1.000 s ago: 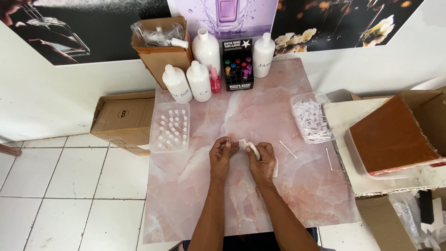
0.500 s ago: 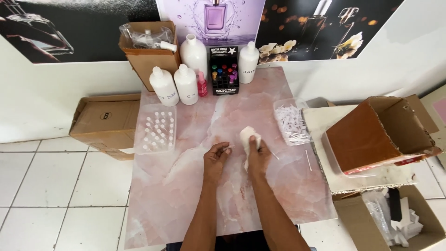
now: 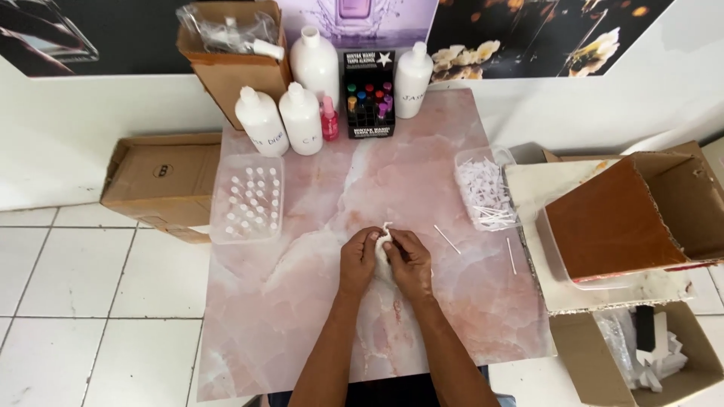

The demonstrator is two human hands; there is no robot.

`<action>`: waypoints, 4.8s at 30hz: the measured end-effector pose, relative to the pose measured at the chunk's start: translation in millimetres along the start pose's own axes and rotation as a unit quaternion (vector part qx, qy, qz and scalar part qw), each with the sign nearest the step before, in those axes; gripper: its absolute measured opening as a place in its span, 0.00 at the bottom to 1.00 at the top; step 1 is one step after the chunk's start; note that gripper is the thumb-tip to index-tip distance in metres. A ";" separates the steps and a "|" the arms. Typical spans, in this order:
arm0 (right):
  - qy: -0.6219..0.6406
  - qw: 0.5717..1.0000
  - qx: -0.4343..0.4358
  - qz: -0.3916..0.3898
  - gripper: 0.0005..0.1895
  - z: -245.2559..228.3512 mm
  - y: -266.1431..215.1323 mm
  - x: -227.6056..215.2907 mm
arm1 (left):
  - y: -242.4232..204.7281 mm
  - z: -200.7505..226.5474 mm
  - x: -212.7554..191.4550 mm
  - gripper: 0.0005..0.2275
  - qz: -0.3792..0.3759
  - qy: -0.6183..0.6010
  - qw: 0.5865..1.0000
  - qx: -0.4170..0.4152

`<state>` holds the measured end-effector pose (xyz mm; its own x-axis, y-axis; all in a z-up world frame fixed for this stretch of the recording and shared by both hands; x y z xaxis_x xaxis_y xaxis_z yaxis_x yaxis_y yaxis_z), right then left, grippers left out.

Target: Assembling perfume samples by inserting scent sticks into small vials and wrapping them in white cloth pieces.

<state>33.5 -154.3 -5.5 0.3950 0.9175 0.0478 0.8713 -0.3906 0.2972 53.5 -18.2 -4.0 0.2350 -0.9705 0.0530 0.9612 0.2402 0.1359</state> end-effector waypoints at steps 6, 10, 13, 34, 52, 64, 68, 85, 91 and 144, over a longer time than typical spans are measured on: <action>0.011 0.997 0.056 0.050 0.03 7.3 3.8 -5.5 | -3.1 12.3 -0.1 0.06 -0.024 -0.002 0.999 0.022; -0.010 0.994 0.095 0.051 0.04 16.8 6.0 -3.8 | -1.0 -1.4 -3.7 0.06 -0.042 -0.051 0.998 -0.020; -0.009 0.992 0.111 0.057 0.03 19.7 6.7 -4.2 | 2.0 -0.9 -3.5 0.07 -0.050 -0.097 0.993 -0.049; 0.035 0.997 0.067 -0.002 0.06 1.3 6.1 -2.7 | 1.0 1.5 -8.3 0.11 0.008 -0.109 0.992 -0.058; 0.006 0.995 -0.059 -0.080 0.19 -9.7 6.9 3.4 | 3.0 -17.0 -4.0 0.01 -0.007 -0.129 0.986 -0.106; -0.040 0.995 -0.079 0.035 0.06 18.0 11.8 -11.1 | 6.4 -20.2 -4.9 0.14 -0.088 -0.072 0.993 -0.021; 0.011 1.000 -0.013 0.023 0.08 15.7 7.9 -9.2 | 0.3 -16.1 -5.0 0.14 -0.061 -0.127 0.988 -0.056; -0.024 0.991 0.131 0.011 0.06 24.3 17.0 -2.2 | 5.9 -33.2 -15.1 0.07 -0.013 -0.239 0.955 -0.175; -0.208 0.942 -0.265 -0.007 0.11 -75.5 60.6 12.2 | 11.2 -55.5 -27.1 0.08 0.061 -0.390 0.896 -0.201; 0.001 0.981 0.192 0.038 0.03 35.1 -0.5 11.0 | 3.1 -4.7 -12.0 0.12 -0.041 -0.161 0.980 -0.108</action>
<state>47.6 -146.7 -38.7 0.4622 0.8850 0.0570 0.8853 -0.4567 -0.0873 54.3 -5.9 -8.9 0.1321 -0.9214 0.3654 0.9912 0.1188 -0.0589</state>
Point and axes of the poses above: each hand's wrist, its own y-axis towards the middle knuckle, its own x-axis out of the palm, z = x × y, the point moved 6 cm from there along y, towards the middle knuckle, and after that the axes turned 10 degrees about z, right-handed, at the moved point
